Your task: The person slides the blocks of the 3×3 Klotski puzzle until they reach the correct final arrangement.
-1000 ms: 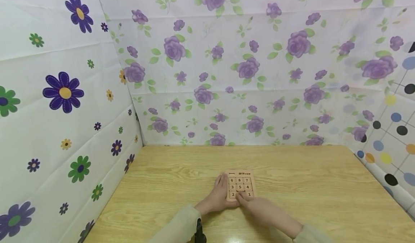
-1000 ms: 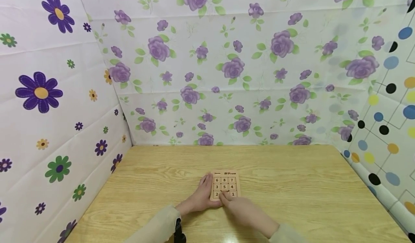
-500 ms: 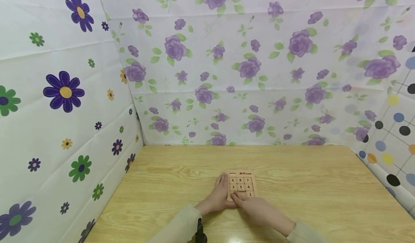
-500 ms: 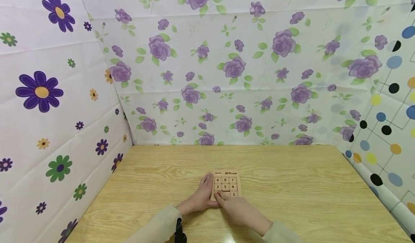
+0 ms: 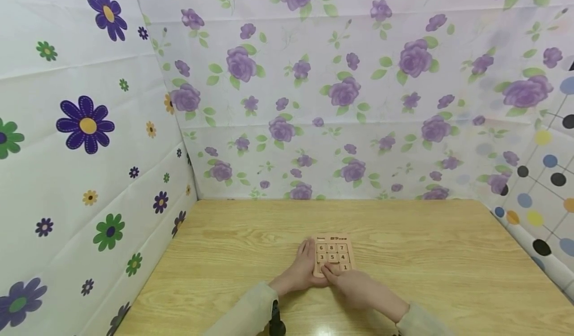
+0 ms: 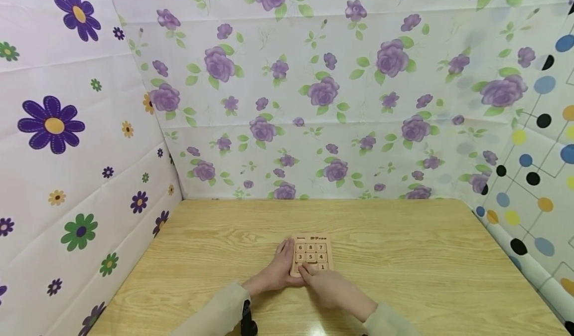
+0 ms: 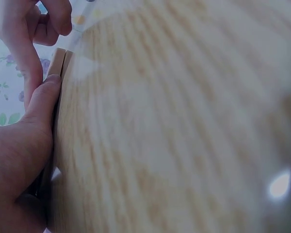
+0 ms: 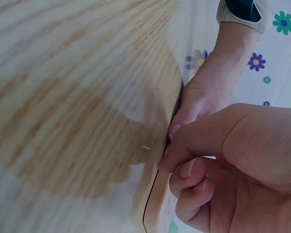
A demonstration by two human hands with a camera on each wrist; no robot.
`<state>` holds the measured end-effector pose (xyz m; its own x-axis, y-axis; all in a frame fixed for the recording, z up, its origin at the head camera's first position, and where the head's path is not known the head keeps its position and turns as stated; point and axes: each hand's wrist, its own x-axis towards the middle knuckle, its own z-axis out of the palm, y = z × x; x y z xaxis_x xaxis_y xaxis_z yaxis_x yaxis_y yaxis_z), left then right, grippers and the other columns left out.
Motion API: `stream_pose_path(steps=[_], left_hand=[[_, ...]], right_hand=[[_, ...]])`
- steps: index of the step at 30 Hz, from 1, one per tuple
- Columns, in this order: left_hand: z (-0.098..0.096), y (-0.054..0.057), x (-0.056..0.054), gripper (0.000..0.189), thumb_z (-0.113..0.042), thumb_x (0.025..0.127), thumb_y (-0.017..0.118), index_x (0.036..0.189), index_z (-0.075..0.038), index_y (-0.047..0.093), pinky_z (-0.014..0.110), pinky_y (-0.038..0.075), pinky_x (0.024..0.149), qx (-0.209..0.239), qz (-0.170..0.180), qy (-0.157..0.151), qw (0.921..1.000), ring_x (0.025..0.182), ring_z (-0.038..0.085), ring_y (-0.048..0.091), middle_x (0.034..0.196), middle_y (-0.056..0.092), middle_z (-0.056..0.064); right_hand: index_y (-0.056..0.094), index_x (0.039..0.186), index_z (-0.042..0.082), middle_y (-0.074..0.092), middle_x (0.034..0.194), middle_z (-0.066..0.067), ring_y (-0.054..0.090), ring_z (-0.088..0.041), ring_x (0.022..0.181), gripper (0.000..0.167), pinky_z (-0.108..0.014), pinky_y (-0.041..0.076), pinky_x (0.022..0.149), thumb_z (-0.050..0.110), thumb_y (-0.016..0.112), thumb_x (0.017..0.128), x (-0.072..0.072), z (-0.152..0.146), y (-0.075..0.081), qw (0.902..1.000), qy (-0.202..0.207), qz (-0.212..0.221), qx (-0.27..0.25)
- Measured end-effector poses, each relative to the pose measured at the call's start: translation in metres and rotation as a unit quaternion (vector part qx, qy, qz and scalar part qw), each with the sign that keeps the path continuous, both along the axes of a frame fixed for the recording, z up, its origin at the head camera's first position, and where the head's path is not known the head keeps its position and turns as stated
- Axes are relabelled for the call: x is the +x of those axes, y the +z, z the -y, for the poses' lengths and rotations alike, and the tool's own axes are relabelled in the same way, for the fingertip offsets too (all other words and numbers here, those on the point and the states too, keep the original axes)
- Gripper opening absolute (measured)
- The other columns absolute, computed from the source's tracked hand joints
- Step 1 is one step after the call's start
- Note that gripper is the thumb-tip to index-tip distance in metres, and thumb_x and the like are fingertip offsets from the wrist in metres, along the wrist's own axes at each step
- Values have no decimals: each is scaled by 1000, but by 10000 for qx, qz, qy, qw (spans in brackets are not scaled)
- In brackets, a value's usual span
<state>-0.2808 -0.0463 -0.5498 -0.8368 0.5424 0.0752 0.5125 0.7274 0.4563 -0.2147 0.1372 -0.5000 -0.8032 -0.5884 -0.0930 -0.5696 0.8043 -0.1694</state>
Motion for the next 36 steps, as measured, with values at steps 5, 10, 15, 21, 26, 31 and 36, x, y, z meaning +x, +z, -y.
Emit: stream_pose_path(steps=[5,10,15,21,26,31,36], left_hand=[[0,0,1,121,-55,76,75,148,15,8,46,23,121,-108,-97,-16,9999,147,42,11,156,11,34],[1,1,1,122,-55,76,76,148,15,8,46,23,121,-108,-110,-15,9999,147,43,11,156,12,34],[0,0,0,123,-57,75,75,149,15,7,47,23,121,-79,-45,33,10000,148,42,10,156,11,34],[-1,0,-1,124,-59,75,74,149,14,6,47,23,121,-39,2,62,10000,148,41,9,157,10,32],[-1,-1,0,124,-59,75,74,149,14,7,47,23,121,-60,-37,57,10000,148,42,10,157,11,33],[-1,0,2,126,-61,74,74,148,15,7,48,21,121,-45,-29,40,10000,148,43,9,156,10,34],[-1,-1,1,125,-60,74,74,148,15,6,48,21,121,-31,-19,25,10000,148,43,9,156,9,34]], right_hand=[[44,145,7,45,148,-16,58,-18,69,72,-25,53,60,-13,62,78,1,0,3,10000,50,-14,62],[43,145,6,46,147,-17,63,-21,77,70,-32,58,71,-12,61,80,3,-2,5,9999,68,-40,71],[41,146,7,45,148,-16,62,-21,74,71,-34,58,76,-10,61,80,5,-5,6,10000,-14,50,65],[42,146,8,45,149,-14,66,-28,90,74,-39,58,83,-11,62,78,6,-8,7,9999,-60,46,104],[42,146,8,44,150,-12,66,-28,92,73,-39,58,82,-11,62,79,7,-9,6,9999,-80,25,83],[42,146,7,44,150,-13,66,-27,88,75,-37,58,80,-15,61,77,6,-11,4,9999,-97,-8,70],[44,145,6,45,148,-14,63,-25,74,76,-32,58,68,-17,61,75,6,-13,4,9999,-98,-83,60]])
